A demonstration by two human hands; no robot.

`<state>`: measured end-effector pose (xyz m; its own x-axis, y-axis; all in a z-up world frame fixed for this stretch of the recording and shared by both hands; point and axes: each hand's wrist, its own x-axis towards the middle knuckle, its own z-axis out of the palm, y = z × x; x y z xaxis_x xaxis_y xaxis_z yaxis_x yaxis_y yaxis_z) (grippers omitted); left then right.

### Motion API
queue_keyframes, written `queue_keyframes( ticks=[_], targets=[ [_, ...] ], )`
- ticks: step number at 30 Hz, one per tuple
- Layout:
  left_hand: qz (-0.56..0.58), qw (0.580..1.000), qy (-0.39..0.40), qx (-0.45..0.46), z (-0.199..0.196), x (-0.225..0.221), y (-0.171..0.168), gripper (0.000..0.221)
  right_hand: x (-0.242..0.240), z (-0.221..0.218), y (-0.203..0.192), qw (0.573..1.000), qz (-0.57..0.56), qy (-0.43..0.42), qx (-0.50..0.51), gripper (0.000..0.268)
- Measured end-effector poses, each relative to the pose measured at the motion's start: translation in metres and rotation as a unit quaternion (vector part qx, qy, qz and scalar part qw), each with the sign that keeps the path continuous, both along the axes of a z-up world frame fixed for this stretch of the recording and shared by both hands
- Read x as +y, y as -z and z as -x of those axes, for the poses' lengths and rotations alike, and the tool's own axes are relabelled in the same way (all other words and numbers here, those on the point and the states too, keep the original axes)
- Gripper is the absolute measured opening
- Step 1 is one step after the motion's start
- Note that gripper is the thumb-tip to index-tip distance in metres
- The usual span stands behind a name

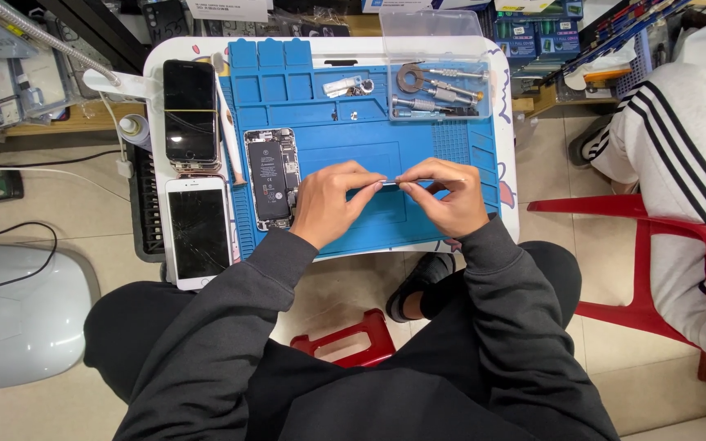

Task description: Repairing internal components of a smartphone using precision tools like tweezers and screwdrivers on a dedicated repair mat.

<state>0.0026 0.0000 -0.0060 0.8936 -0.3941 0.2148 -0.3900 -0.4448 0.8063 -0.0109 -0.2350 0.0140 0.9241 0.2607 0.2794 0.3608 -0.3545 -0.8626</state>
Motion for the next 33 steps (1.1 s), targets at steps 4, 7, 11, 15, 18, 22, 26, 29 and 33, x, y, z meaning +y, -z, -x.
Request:
queue_keyframes(
  ticks=[4, 7, 11, 15, 18, 22, 26, 29, 33],
  targets=[
    [0.005, 1.000, -0.001, -0.002, 0.000, 0.000, 0.001, 0.015, 0.001, 0.000, 0.000, 1.000, 0.001, 0.001, -0.003, 0.008],
    [0.001, 1.000, 0.000, 0.002, 0.000, 0.000, -0.002, 0.014, 0.000, 0.000, 0.002, 1.000, 0.000, 0.004, -0.007, 0.009],
    [0.008, 1.000, -0.002, -0.001, 0.000, -0.001, -0.001, 0.013, -0.001, 0.000, 0.001, 1.000, 0.003, 0.003, -0.003, 0.008],
    [0.006, 1.000, -0.002, -0.008, 0.001, 0.000, 0.000, 0.014, 0.000, 0.000, 0.000, 1.000, 0.010, 0.005, -0.005, 0.008],
    [0.010, 1.000, -0.004, -0.007, 0.001, 0.000, -0.001, 0.013, 0.000, 0.000, -0.001, 1.000, 0.008, 0.002, -0.002, 0.007],
    [0.011, 1.000, -0.001, -0.001, 0.001, 0.000, -0.002, 0.014, 0.001, -0.001, 0.002, 1.000, 0.003, 0.007, -0.011, 0.007],
    [0.009, 1.000, -0.003, 0.002, 0.001, 0.000, -0.003, 0.014, 0.001, 0.000, 0.000, 1.000, -0.006, 0.011, -0.013, 0.006],
    [0.002, 1.000, -0.001, 0.002, 0.002, 0.001, -0.004, 0.014, -0.006, 0.001, -0.002, 1.000, -0.013, 0.021, -0.004, 0.005],
    [-0.013, 1.000, 0.005, 0.000, 0.003, 0.001, 0.001, 0.016, -0.041, -0.001, 0.006, 0.994, -0.036, 0.099, 0.002, 0.004]
  ],
)
